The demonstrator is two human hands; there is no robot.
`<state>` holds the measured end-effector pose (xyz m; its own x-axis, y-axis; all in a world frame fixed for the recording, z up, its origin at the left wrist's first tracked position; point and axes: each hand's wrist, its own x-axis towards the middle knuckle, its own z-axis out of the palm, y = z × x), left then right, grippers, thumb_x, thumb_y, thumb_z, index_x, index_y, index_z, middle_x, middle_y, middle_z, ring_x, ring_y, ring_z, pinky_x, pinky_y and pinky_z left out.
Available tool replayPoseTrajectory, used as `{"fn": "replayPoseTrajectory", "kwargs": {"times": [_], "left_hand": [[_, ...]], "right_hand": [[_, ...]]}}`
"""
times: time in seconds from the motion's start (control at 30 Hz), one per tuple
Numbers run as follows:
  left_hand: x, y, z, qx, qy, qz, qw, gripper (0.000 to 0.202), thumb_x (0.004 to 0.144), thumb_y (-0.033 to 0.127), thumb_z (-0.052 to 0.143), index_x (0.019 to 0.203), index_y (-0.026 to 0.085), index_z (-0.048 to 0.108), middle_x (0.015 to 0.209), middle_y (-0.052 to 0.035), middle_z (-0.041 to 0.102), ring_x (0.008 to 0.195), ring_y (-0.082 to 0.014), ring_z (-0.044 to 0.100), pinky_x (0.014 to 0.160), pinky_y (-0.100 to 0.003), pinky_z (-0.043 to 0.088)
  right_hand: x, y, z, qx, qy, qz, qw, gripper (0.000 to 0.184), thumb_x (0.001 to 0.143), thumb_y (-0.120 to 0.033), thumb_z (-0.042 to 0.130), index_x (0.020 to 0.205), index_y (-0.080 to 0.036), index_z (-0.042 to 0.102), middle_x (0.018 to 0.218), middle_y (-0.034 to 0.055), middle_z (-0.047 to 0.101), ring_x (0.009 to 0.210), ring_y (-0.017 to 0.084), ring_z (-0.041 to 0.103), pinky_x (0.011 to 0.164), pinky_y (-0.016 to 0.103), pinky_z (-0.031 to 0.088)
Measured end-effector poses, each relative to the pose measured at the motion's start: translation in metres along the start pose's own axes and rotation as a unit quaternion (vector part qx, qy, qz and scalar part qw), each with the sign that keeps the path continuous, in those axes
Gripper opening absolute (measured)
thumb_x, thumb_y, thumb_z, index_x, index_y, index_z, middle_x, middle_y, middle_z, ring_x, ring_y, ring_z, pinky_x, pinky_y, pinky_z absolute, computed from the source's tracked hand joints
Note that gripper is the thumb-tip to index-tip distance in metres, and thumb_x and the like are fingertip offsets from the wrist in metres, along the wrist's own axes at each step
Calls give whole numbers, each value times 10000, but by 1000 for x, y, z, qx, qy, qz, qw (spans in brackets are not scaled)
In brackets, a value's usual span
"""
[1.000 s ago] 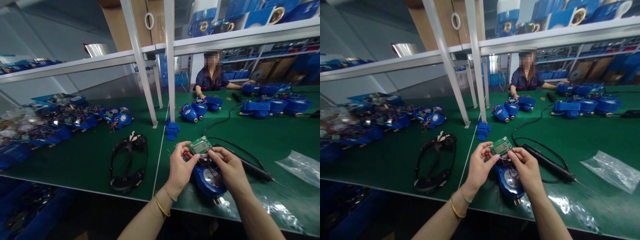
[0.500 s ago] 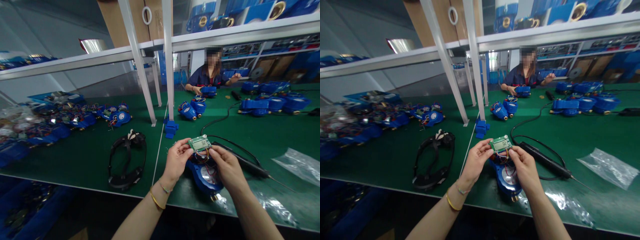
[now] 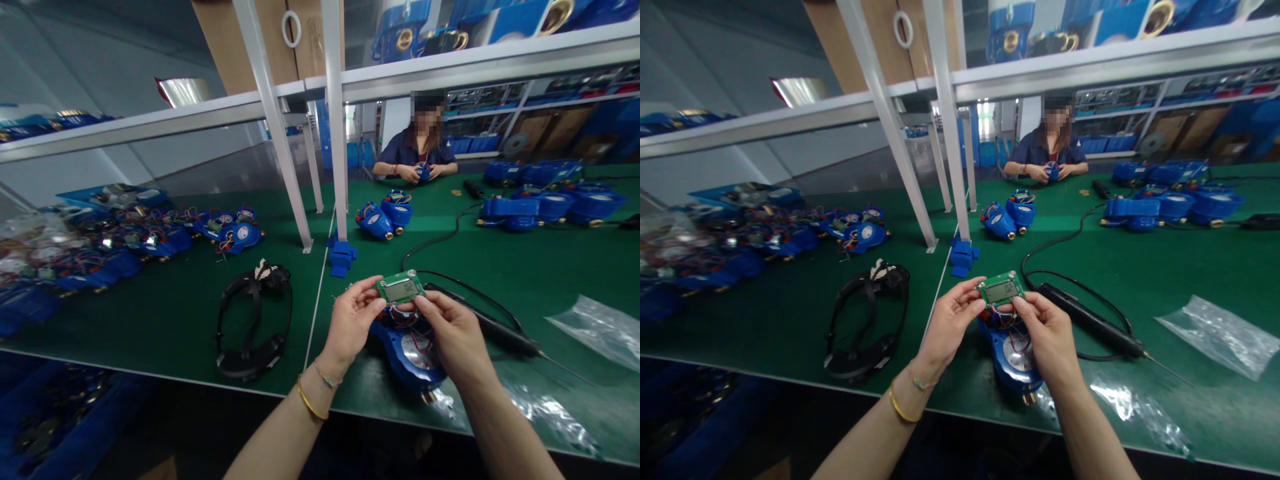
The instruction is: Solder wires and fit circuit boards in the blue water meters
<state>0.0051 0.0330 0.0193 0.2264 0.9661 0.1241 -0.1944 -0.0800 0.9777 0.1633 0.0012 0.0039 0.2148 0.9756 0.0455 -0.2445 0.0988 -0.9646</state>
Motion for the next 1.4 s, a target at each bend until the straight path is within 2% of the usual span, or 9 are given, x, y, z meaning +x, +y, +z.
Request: {"fn": "replayPoseTrajectory", "kwargs": {"times": [0.13,0.23,0.37,0.57,0.83,1.1,1.23,1.33,1.4], "left_hand": [[1,8,-6,101,71,77,989,376,892,214,563,1266,175,565,1170,-100,655,957,-172,651,866,-324,517],[-1,24,-5,269,131,224,928,260,922,226,548,1178,202,591,1202,-84,605,1039,-183,611,925,-360,499],[-1,44,8,466,26,357,809,177,896,202,600,1069,202,632,1248,-87,566,1202,-224,513,1032,-401,443],[10,56,21,621,-68,370,688,140,912,169,533,1018,164,624,1460,-128,442,1366,-287,355,1105,-463,367],[20,71,13,629,-142,330,689,67,877,179,602,942,193,608,1446,-98,474,1365,-278,366,1095,-479,359],[7,57,5,595,-151,457,644,164,936,148,497,954,240,632,1402,-40,546,1344,-218,417,1189,-492,219],[-29,49,-17,521,-94,433,730,153,904,138,555,962,269,608,1128,-15,677,1116,-182,566,1103,-413,346],[-54,50,-41,375,-84,218,897,59,933,231,532,876,222,540,919,-37,669,894,-174,609,882,-350,480],[-66,43,-56,280,-96,53,954,106,937,273,517,856,205,511,839,-26,639,790,-155,601,766,-301,492]], "right_hand": [[-1,1,0,-20,6,-4,1000,382,767,-503,752,901,-151,687,875,88,720,734,198,675,667,266,525],[-3,1,0,-62,2,-32,998,383,789,-524,720,894,-158,679,858,80,719,765,209,679,721,286,522],[-6,2,3,-169,25,-122,978,310,838,-491,661,876,-185,693,810,40,709,744,190,661,737,286,487],[-8,10,3,-305,72,-266,912,197,899,-404,608,897,-228,697,806,-5,682,744,169,620,722,285,447],[-9,8,4,-344,58,-339,874,136,942,-308,562,894,-239,668,846,-16,672,781,157,590,747,282,417],[-10,0,6,-251,72,-164,951,321,875,-502,575,839,-201,682,765,31,684,712,202,601,715,311,438],[-7,1,-2,-101,41,-45,993,394,815,-554,654,878,-165,667,800,58,696,675,192,620,651,283,477],[-8,1,-6,-41,68,-31,996,367,776,-510,719,864,-158,667,829,66,702,731,188,642,692,275,504],[-10,0,-5,-30,93,-29,995,353,760,-483,740,873,-155,678,841,73,703,728,187,646,670,275,512]]}}
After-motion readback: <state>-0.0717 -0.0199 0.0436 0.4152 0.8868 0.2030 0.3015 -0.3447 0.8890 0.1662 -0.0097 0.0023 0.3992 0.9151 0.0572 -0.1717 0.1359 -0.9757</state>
